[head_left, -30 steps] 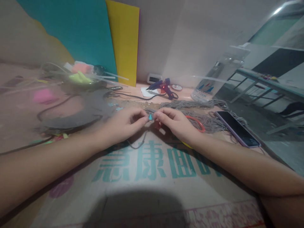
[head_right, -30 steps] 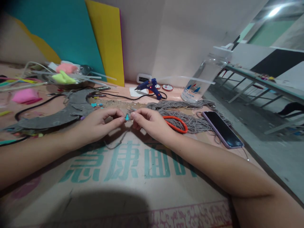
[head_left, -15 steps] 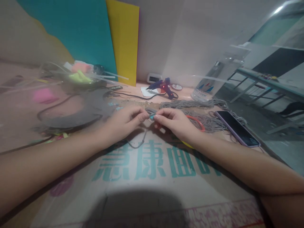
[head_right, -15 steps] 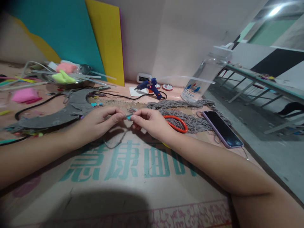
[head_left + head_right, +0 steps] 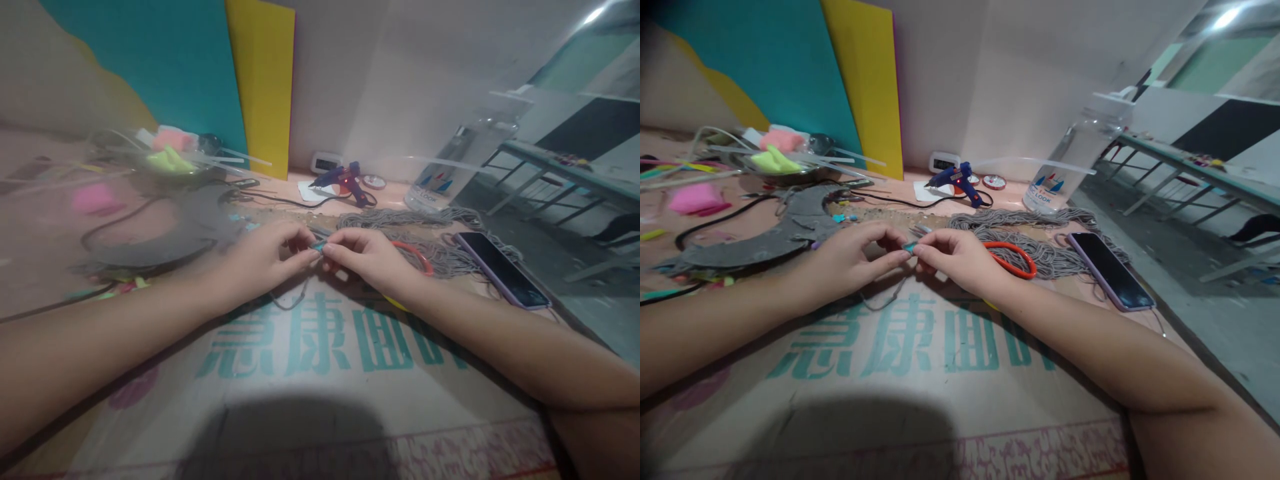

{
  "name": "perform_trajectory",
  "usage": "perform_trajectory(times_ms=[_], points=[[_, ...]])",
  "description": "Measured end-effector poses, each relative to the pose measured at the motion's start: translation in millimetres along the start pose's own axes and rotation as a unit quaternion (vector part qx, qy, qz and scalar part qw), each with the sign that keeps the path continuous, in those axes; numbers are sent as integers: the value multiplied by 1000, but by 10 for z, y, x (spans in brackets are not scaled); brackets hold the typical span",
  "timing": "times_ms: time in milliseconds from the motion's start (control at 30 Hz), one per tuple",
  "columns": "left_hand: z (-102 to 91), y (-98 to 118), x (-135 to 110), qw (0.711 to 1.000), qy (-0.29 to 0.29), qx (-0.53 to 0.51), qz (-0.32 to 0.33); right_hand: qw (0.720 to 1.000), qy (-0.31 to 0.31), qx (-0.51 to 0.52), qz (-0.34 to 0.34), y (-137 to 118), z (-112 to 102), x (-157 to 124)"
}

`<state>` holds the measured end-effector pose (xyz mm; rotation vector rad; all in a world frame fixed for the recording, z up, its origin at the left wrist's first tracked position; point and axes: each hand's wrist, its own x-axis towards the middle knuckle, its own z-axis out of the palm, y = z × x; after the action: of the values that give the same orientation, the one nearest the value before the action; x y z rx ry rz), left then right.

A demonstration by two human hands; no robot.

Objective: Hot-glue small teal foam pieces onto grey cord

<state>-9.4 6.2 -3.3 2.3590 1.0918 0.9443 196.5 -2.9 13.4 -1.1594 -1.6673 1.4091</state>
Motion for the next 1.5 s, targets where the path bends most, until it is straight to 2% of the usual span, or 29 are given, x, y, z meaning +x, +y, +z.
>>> perform_trajectory(times_ms=[167, 367, 567, 900, 1033, 1133, 1333, 1500], points=[[11, -16, 4, 1000, 2, 0, 16, 1000, 4, -2, -2, -3, 4, -3], [-3, 32, 0, 1000, 27, -10, -6, 1000, 17, 2, -15, -9, 9, -8], [-50, 48, 16, 1000, -6, -8, -9, 1000, -2, 2, -23, 1, 7, 9], [-29, 29, 31, 997, -64, -42, -33, 999, 11, -14, -32, -10, 11, 0], [-47, 71, 40, 996, -33, -47, -72, 998, 22, -22, -46, -3, 1, 17], [-51, 66, 45, 997, -12, -38, -68, 999, 22, -22, -33, 19, 2, 38], [-5, -16, 35, 998, -58, -30, -23, 998, 21, -47, -29, 30, 12, 39], [-20, -2, 32, 996, -41, -50, -69, 997, 16, -79, -17, 6, 21, 26]])
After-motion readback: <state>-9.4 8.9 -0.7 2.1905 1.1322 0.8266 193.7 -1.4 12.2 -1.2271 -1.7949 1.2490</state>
